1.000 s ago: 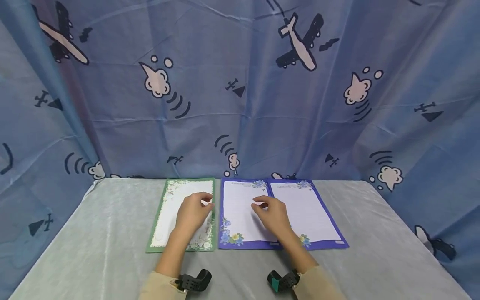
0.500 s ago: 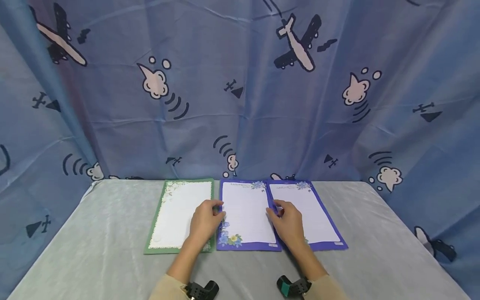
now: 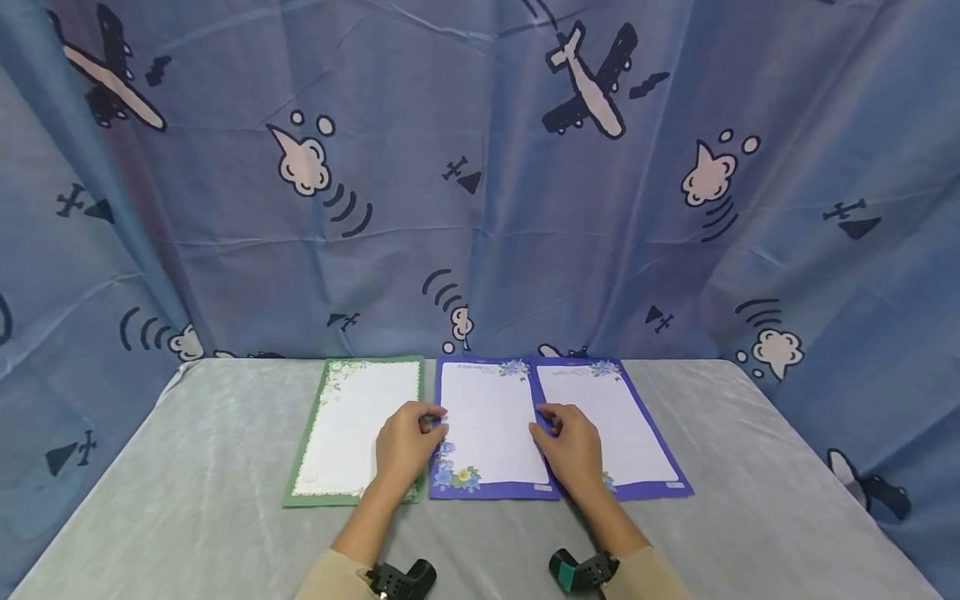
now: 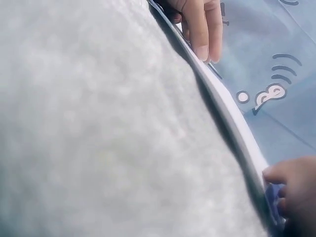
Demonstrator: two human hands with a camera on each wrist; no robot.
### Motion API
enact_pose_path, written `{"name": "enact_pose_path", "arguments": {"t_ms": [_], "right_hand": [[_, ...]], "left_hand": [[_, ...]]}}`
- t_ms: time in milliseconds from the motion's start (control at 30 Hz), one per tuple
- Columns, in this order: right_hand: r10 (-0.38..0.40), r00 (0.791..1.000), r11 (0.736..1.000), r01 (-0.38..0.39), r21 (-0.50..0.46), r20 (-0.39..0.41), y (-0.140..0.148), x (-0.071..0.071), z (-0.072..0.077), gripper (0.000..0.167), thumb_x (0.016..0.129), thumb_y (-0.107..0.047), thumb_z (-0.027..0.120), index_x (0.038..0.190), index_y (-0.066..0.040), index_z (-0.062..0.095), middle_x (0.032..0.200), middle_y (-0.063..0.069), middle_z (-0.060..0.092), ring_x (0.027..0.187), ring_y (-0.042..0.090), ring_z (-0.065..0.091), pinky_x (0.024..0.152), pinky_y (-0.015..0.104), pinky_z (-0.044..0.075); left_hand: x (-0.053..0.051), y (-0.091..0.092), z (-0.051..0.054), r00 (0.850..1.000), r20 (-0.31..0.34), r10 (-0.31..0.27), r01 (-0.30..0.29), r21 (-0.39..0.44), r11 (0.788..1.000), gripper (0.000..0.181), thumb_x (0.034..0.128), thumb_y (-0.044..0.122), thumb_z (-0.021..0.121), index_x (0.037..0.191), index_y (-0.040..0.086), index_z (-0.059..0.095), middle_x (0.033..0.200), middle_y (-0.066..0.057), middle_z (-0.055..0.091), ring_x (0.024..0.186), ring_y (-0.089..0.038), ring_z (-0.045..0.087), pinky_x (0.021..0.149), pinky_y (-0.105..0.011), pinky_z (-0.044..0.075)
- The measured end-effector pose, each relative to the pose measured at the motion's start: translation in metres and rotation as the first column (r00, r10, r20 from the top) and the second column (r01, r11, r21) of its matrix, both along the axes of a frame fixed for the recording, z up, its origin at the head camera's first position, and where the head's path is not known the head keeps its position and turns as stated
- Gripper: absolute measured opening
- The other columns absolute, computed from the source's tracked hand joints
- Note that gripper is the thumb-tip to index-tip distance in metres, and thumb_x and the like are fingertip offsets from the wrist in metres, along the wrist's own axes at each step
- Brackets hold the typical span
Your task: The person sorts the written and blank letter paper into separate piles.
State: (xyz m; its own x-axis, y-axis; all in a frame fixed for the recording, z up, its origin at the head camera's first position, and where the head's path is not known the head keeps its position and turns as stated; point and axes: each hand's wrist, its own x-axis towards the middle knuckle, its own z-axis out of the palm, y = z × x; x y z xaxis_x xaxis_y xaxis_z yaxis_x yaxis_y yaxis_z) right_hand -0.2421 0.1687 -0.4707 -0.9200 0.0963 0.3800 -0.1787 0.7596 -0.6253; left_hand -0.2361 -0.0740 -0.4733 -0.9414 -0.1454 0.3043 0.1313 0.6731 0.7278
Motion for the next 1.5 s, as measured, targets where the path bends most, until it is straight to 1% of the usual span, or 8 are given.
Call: {"name": "enact_pose_path", "arguments": {"t_ms": [433,567,767,900,1000,1233,1400,1500], "right_hand": [[0.034,0.998,0.996,-0.038,-0.087,-0.049,0.002,0.001,-0.001,0.022,0.08,-0.004,0.082,0.102,-0.005,0.078,0.084,0.008,0.075,0.073,0.015,0.062,0.067,0.024,0.049],[0.034,0.998,0.993,-0.039,-0.111,-0.047,0.001,0.0,0.001,0.02,0.082,-0.002,0.079,0.102,-0.007,0.079,0.088,0.009,0.078,0.076,0.017,0.067,0.07,0.025,0.051],[0.032,0.999,0.988,-0.032,-0.154,-0.006,0.001,0.002,0.002,0.029,0.083,0.004,0.064,0.104,-0.01,0.08,0.099,0.007,0.08,0.085,0.022,0.073,0.078,0.03,0.055],[0.025,0.999,0.981,-0.021,-0.192,0.021,0.003,0.002,0.003,0.028,0.085,0.003,0.065,0.105,-0.009,0.079,0.102,0.007,0.08,0.091,0.023,0.073,0.081,0.031,0.057],[0.036,0.999,0.972,-0.026,-0.236,0.04,0.004,0.0,0.005,0.027,0.085,0.004,0.066,0.105,-0.008,0.079,0.103,0.009,0.079,0.095,0.024,0.074,0.083,0.029,0.057],[0.074,0.986,0.927,-0.014,-0.375,0.146,0.008,-0.003,0.012,0.027,0.088,0.003,0.066,0.11,-0.006,0.078,0.112,0.013,0.077,0.106,0.026,0.072,0.082,0.011,0.05],[0.096,0.978,0.895,-0.002,-0.446,0.188,0.011,-0.004,0.012,0.028,0.09,0.003,0.065,0.114,-0.004,0.076,0.116,0.015,0.075,0.11,0.026,0.07,0.08,0.008,0.048],[0.1,0.976,0.886,0.002,-0.464,0.195,0.011,-0.004,0.012,0.028,0.091,0.003,0.065,0.116,-0.004,0.076,0.118,0.016,0.075,0.111,0.026,0.069,0.079,0.008,0.048]], "left_hand": [[0.001,0.0,0.001,1.0,-0.014,-0.001,0.001,-0.002,1.0,0.016,0.0805,0.015,0.083,0.096,0.018,0.08,0.083,0.001,0.069,0.064,-0.006,0.051,0.06,-0.026,0.041],[0.001,0.0,0.003,1.0,-0.011,-0.002,0.002,0.005,1.0,0.016,0.0807,0.015,0.083,0.096,0.017,0.08,0.086,0.0,0.073,0.064,-0.006,0.052,0.059,-0.026,0.041],[0.002,-0.002,0.0,1.0,-0.009,0.001,-0.001,0.002,1.0,0.017,0.0803,0.014,0.083,0.096,0.016,0.08,0.078,0.001,0.07,0.062,-0.006,0.05,0.058,-0.026,0.039],[0.002,-0.001,0.0,1.0,-0.007,-0.007,0.007,-0.005,1.0,0.017,0.0814,0.016,0.082,0.098,0.016,0.08,0.075,0.002,0.067,0.061,-0.006,0.049,0.058,-0.026,0.039],[0.001,-0.001,0.001,1.0,-0.012,-0.012,0.012,-0.003,1.0,0.017,0.083,0.018,0.081,0.099,0.016,0.08,0.079,0.001,0.07,0.06,-0.006,0.049,0.057,-0.026,0.039],[-0.001,-0.001,0.002,0.999,-0.023,-0.029,0.029,-0.003,1.0,0.013,0.0857,0.021,0.079,0.098,0.016,0.081,0.118,-0.002,0.076,0.064,-0.004,0.052,0.061,-0.024,0.04],[-0.001,-0.001,0.002,1.0,-0.019,-0.024,0.025,0.018,1.0,0.014,0.0848,0.018,0.08,0.099,0.016,0.081,0.122,-0.006,0.075,0.066,-0.005,0.053,0.061,-0.025,0.041],[0.001,-0.001,0.003,1.0,-0.017,-0.019,0.02,0.045,0.999,0.016,0.0849,0.016,0.08,0.1,0.016,0.081,0.113,-0.005,0.077,0.065,-0.006,0.053,0.06,-0.024,0.041]]}}
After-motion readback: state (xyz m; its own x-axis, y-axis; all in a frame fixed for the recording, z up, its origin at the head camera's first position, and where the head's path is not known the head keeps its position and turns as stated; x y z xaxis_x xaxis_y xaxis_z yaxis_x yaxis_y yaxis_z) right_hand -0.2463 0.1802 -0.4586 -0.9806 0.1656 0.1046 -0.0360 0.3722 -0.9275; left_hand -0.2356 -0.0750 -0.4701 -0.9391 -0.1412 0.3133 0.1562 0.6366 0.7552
